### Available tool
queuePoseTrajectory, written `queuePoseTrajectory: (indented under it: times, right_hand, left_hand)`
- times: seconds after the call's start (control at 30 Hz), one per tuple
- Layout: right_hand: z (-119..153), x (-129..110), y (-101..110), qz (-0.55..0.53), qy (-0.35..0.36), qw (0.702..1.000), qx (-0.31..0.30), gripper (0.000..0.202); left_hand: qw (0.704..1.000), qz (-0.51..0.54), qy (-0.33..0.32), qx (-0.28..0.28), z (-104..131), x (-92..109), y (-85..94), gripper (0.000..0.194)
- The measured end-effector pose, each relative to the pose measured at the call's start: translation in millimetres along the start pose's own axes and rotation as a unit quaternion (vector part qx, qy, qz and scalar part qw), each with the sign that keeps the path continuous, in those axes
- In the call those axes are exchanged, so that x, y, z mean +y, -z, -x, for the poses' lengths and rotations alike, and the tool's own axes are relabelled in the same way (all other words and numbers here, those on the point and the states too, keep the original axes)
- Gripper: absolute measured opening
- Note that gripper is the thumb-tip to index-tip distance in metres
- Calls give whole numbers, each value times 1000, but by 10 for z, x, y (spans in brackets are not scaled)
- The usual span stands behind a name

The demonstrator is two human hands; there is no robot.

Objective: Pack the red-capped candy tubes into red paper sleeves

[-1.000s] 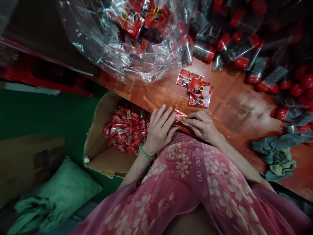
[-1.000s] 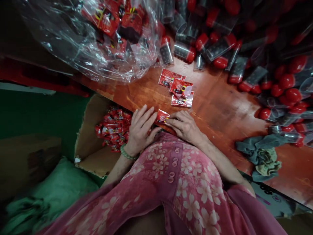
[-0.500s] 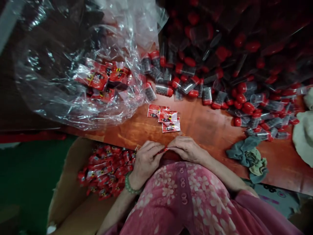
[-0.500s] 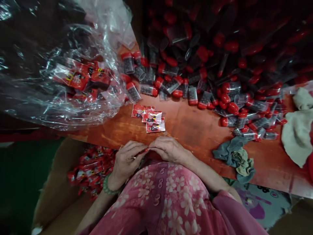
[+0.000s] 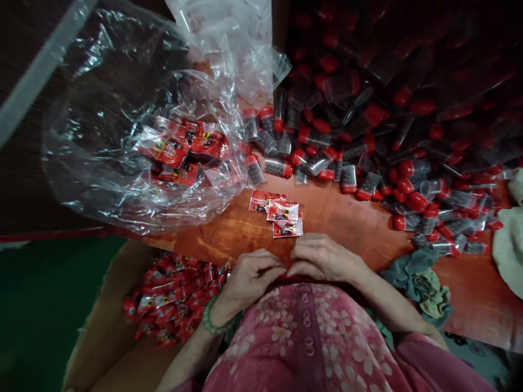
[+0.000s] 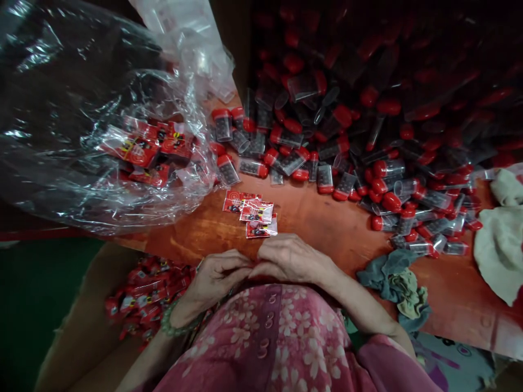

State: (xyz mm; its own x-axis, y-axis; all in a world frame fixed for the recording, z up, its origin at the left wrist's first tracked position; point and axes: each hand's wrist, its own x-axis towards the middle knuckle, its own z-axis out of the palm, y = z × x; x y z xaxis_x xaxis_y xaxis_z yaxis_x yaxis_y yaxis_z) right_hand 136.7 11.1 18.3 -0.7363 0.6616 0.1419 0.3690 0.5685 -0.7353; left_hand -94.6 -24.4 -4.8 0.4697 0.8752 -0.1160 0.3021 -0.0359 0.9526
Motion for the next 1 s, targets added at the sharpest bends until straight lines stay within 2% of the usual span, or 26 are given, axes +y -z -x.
queuePoseTrajectory:
  times: [0.03, 0.1, 0.13, 0.2, 0.27, 0.3, 0.37, 0.47, 0.67, 0.73, 0.9, 0.97, 1.0]
  right_hand:
    - [-37, 28, 77, 18, -16, 1000, 9, 35]
    - [-113, 123, 226, 83, -90, 989, 77, 36]
    - [-152, 191, 291, 120, -144, 974, 130, 36]
    - [-230, 363, 383, 171, -254, 920, 245, 41]
    - [-308, 557, 419, 200, -328, 864, 324, 50]
    - [-346, 651, 416, 211, -347, 845, 348, 55]
    - [-423, 812, 381, 221, -351, 826, 382, 60]
    - [-531, 944, 309, 226, -326, 826, 400, 60]
    - [-702, 963, 366, 151, -394, 815, 397, 57]
    - [-737, 993, 410, 133, -389, 816, 405, 52]
    - [-645, 1003, 463, 48, -259, 830, 492, 35]
    - [-480, 853, 465, -18, -206, 846, 492, 26]
    - [-372, 740, 461, -52, -193, 862, 465, 25]
  left_hand:
    - [1000, 18, 10, 21, -8, -11, -12, 23]
    - [996, 48, 20, 70, -25, -27, -33, 20]
    - [994, 58, 23, 95, -34, -30, -41, 20]
    - [987, 70, 22, 140, -60, -28, -52, 20]
    - [980, 62, 6, 186, -95, -14, -63, 20]
    - [977, 51, -6, 209, -114, -3, -70, 19]
    - [968, 22, -33, 248, -155, 21, -85, 15]
    - [956, -14, -75, 285, -207, 44, -108, 13]
    - [947, -18, -100, 304, -254, 65, -141, 13]
    - [946, 6, -96, 309, -258, 77, -154, 12]
    - [943, 85, -61, 315, -232, 81, -181, 13]
    - [943, 101, -51, 314, -217, 80, -183, 13]
    - [942, 107, -49, 313, -210, 82, -183, 13]
